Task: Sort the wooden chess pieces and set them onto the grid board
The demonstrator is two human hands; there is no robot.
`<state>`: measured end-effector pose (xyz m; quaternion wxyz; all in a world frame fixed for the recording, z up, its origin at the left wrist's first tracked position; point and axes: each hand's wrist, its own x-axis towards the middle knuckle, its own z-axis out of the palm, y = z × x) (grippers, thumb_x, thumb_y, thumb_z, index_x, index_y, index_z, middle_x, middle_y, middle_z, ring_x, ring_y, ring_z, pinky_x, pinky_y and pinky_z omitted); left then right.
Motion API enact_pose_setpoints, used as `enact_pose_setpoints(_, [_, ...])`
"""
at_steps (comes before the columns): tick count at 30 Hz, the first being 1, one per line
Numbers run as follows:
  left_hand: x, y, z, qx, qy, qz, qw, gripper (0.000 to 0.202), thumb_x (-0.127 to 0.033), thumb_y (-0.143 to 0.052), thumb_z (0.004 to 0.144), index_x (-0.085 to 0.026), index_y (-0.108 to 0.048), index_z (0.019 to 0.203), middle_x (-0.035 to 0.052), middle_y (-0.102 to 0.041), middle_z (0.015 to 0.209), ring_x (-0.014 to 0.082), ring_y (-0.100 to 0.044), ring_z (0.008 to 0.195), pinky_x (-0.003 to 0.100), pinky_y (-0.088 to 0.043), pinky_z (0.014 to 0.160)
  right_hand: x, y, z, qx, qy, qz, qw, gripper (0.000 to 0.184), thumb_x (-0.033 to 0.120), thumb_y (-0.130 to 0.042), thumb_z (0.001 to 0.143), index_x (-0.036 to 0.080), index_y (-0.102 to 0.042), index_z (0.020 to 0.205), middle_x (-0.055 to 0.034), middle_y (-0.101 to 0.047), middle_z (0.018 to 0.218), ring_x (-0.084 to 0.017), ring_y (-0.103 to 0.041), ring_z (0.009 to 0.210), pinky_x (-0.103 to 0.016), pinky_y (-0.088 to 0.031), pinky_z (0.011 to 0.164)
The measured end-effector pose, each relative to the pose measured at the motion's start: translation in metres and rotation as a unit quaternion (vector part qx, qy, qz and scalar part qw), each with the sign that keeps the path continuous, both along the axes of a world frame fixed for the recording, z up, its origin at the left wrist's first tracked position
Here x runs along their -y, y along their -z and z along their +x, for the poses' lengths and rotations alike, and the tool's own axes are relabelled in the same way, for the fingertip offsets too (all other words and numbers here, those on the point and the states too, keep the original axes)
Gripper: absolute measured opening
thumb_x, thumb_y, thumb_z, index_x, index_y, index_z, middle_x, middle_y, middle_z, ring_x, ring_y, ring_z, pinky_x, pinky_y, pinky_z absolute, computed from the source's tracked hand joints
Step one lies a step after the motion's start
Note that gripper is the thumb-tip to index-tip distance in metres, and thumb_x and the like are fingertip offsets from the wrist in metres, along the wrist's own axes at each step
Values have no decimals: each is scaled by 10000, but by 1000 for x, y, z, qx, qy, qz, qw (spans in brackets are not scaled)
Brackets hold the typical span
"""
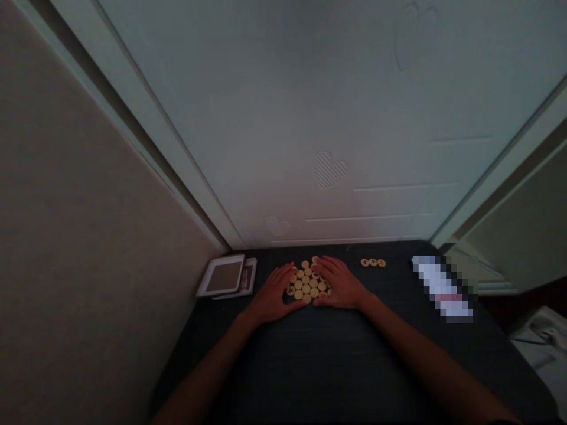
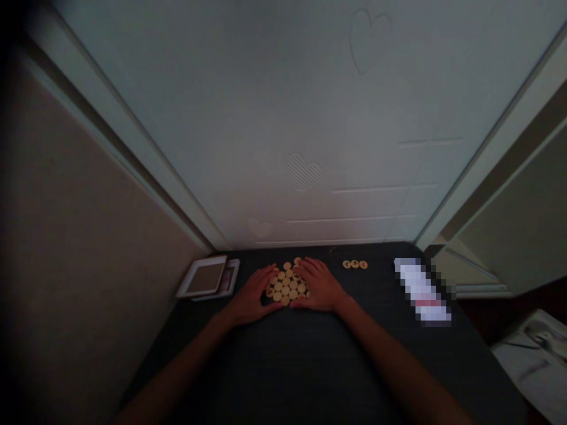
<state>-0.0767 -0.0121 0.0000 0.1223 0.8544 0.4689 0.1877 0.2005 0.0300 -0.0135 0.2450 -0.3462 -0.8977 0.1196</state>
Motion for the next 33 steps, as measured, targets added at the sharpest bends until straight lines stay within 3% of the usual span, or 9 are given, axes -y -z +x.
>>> enact_pose_setpoints(4, [3, -8, -8, 22, -23, 0, 1000, 775, -582, -682, 853, -241, -395, 1487, 130, -373, 1582, 316, -368, 1448, 530, -348, 1185, 9, -1, 14, -58, 51, 1, 997, 705, 605, -648, 869, 238, -501, 1453, -138, -484, 1503, -338, -402, 1407, -557, -356, 1144])
enact_pose_setpoints(9, [7, -17, -25, 23, -51, 18, 998, 449, -452, -615, 930, -254, -561, 1329, 104, -547, 1387, 292, -515, 1298, 513, -439, 1109, 29, 3, 40, -108, 80, -3, 991, 465, 450, -583, 952, 262, -572, 1377, -124, -552, 1424, -321, -480, 1339, -561, -404, 1117])
enact_pose_setpoints(15, [12, -14, -30, -23, -28, 10, 999, 310, -345, -557, 957, -277, -636, 1249, 79, -599, 1265, 265, -582, 1163, 481, -490, 1032, 39, 4, 55, -147, 122, -36, 981, 379, 427, -552, 974, 270, -607, 1316, -110, -588, 1355, -302, -528, 1279, -553, -438, 1092])
enact_pose_setpoints(25, [18, -11, -32, -8, -49, 4, 999, 240, -363, -565, 960, -242, -618, 1161, 84, -606, 1290, 269, -582, 1187, 484, -474, 1047, 37, 6, 55, -183, 138, -36, 973, 320, 410, -506, 999, 261, -651, 1243, -95, -646, 1252, -275, -571, 1221, -505, -469, 1069])
enact_pose_setpoints(29, [15, -12, -25, 20, -87, -6, 996, 340, -390, -578, 945, -227, -576, 1244, 97, -618, 1222, 255, -629, 1053, 444, -535, 944, 37, 5, 56, -197, 149, -36, 968, 315, 412, -501, 1000, 256, -657, 1225, -95, -661, 1234, -271, -590, 1194, -497, -478, 1057])
enact_pose_setpoints(33, [13, -14, -24, 19, -84, -41, 995, 261, -413, -523, 971, -226, -636, 1114, 82, -627, 1079, 223, -633, 921, 387, -546, 840, 36, 5, 57, -212, 159, -35, 964, 308, 424, -493, 999, 262, -676, 1186, -92, -679, 1205, -276, -607, 1168, -500, -482, 1045])
